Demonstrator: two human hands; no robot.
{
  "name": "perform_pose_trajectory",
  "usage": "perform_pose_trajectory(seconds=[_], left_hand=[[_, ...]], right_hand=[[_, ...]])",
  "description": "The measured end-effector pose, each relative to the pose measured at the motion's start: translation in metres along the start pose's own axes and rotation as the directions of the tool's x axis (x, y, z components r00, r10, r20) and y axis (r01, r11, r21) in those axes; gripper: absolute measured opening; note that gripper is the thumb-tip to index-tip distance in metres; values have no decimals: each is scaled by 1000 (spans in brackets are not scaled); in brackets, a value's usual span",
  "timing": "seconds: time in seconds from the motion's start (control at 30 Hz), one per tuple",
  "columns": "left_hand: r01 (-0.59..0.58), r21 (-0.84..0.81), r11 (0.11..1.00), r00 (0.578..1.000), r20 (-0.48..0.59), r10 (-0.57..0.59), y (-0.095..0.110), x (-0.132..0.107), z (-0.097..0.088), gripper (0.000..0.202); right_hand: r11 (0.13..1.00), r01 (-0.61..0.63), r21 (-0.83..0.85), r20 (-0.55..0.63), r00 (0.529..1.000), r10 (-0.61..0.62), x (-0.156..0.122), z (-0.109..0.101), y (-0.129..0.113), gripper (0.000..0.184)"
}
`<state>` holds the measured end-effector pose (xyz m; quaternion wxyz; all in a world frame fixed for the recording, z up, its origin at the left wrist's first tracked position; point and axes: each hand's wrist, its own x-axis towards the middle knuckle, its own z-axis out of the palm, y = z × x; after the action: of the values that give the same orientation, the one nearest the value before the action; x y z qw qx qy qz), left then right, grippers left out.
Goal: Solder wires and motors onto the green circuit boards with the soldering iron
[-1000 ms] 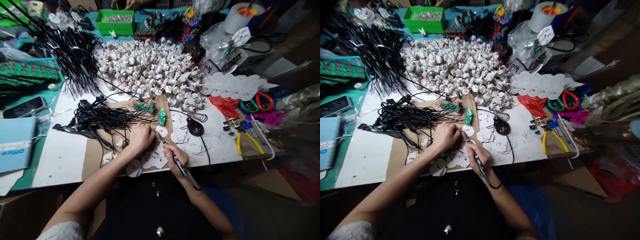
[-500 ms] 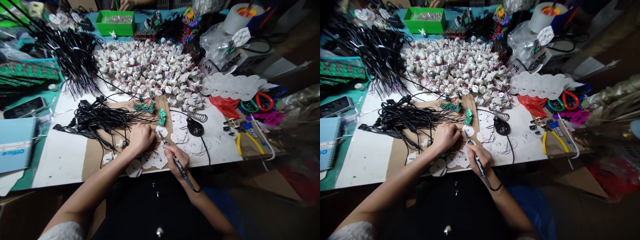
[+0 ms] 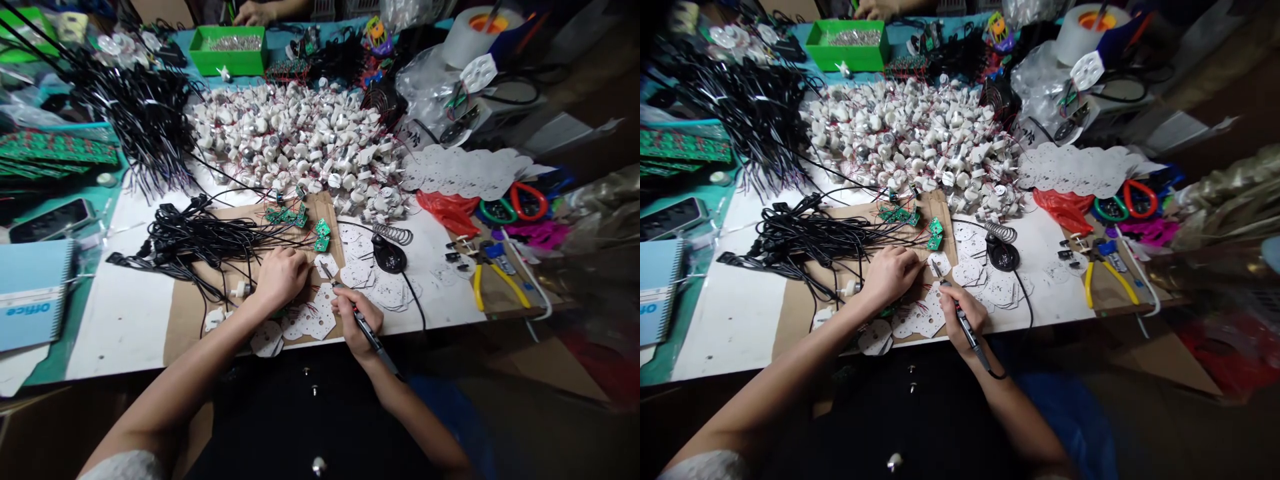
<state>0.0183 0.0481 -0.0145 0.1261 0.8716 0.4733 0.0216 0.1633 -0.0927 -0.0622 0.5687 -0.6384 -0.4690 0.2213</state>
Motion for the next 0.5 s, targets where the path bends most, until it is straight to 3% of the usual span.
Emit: perform_pose_trajectory(seconds=[0.27,0.5], left_hand=[[-41,-103,994,986,-168,23,-6,-3,9,21],[-1,-78,997,994,-113,-8,-7,1,10,22]], right_hand=[[999,-34,3,-17,999,34,2,-4,-5,19],[998,-64,18,-3,998,64,3,-3,-4,20]])
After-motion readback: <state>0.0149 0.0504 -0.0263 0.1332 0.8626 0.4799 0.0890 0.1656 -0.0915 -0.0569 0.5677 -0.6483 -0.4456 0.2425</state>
